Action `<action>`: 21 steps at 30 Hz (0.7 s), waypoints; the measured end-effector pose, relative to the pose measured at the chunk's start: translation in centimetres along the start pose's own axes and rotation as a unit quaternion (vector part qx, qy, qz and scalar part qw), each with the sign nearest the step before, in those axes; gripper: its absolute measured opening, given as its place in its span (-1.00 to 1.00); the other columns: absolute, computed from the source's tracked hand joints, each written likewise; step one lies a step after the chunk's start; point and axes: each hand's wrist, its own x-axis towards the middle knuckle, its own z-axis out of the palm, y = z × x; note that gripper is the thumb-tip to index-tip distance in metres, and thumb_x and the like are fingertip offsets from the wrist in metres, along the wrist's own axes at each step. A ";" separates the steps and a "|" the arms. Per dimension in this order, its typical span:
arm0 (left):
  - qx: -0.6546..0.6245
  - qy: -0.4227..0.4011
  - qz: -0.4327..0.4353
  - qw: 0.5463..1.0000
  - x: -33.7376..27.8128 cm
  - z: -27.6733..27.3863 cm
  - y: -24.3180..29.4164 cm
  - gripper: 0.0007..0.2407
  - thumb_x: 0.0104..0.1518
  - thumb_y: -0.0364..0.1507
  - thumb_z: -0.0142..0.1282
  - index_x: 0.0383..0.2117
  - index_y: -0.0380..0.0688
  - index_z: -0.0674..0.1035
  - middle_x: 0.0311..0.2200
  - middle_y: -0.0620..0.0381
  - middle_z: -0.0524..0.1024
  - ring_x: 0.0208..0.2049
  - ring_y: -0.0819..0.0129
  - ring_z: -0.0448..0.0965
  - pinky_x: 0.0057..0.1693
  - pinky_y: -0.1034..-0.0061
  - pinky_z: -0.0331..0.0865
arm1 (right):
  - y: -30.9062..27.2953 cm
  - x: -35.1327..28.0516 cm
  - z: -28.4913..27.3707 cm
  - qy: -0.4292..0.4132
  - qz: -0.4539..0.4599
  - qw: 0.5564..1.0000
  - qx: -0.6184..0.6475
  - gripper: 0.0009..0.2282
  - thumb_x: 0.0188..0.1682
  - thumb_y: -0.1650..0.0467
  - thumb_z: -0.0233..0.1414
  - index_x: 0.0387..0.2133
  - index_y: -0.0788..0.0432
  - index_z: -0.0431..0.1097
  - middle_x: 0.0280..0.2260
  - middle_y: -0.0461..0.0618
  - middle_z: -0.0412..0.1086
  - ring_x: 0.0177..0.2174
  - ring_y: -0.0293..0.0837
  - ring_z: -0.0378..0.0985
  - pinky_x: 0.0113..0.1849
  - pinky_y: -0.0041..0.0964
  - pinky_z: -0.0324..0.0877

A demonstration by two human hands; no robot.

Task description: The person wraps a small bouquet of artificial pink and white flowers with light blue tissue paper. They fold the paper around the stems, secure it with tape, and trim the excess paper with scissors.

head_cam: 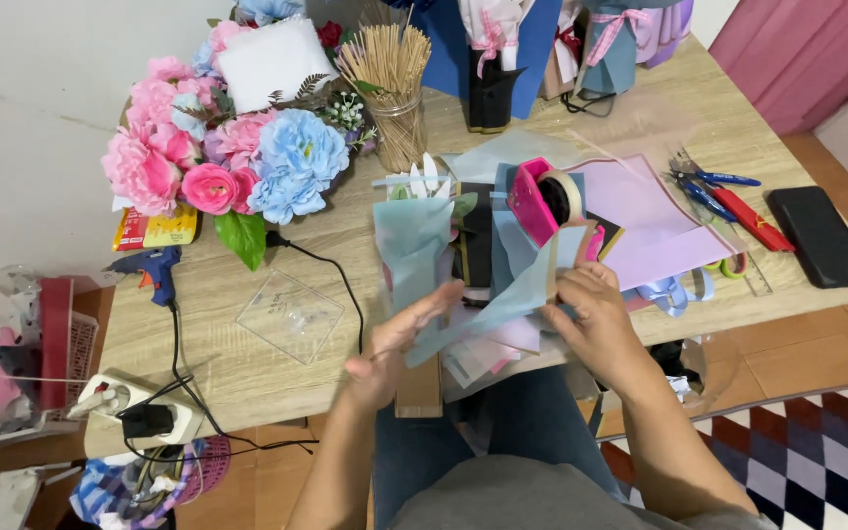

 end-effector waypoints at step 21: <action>0.452 0.247 0.006 0.857 3.1 6.6 0.0 -0.50 0.13 -0.57 0.22 0.27 -0.21 0.42 -0.32 -0.22 0.70 -0.36 0.12 0.75 -0.23 0.38 0.63 | -6.4 1.3 2.8 0.035 -0.055 0.994 -0.085 -0.91 -0.14 0.29 0.26 -0.51 -0.06 0.50 -0.46 -0.22 0.52 -0.21 -0.11 0.54 0.28 0.28 -0.23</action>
